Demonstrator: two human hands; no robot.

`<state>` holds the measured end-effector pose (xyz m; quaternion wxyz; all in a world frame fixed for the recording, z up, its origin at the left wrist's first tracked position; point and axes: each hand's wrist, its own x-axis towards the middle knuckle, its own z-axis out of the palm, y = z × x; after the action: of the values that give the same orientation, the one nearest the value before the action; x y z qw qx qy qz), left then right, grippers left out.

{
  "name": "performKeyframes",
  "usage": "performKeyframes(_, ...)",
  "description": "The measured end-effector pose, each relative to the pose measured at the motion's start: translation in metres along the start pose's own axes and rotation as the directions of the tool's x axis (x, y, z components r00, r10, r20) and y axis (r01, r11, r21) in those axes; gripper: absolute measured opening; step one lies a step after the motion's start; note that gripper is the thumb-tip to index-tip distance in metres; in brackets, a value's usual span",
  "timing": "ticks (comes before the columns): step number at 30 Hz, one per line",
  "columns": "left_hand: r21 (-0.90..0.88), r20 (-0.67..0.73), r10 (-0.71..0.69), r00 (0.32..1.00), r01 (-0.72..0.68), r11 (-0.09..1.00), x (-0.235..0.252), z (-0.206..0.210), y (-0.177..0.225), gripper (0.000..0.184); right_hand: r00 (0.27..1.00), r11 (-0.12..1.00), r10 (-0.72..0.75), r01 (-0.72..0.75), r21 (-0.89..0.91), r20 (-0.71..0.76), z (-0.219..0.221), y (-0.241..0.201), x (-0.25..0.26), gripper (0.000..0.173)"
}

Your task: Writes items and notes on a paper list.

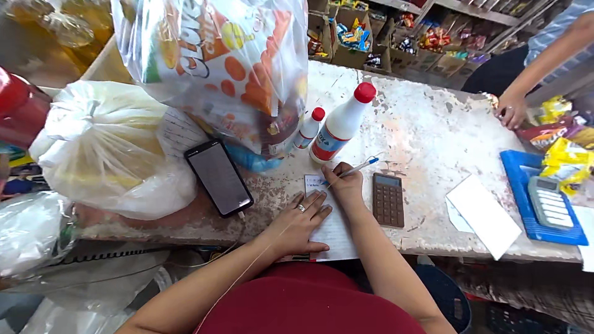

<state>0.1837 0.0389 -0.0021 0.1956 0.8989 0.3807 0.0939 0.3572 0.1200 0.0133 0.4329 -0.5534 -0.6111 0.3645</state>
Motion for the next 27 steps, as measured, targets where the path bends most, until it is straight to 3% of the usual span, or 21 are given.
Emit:
performKeyframes(6, -0.017, 0.024, -0.064, 0.998, 0.065, 0.998, 0.001, -0.002, 0.002, 0.09, 1.0, 1.0, -0.014, 0.014, -0.024, -0.012, 0.002, 0.002, 0.009, 0.031)
performKeyframes(27, 0.025, 0.021, -0.06, 0.998, 0.06, 0.998, 0.001, -0.001, 0.001, 0.09, 1.0, 0.99, -0.027, 0.026, -0.136, -0.002, 0.003, 0.0, 0.01, 0.033)
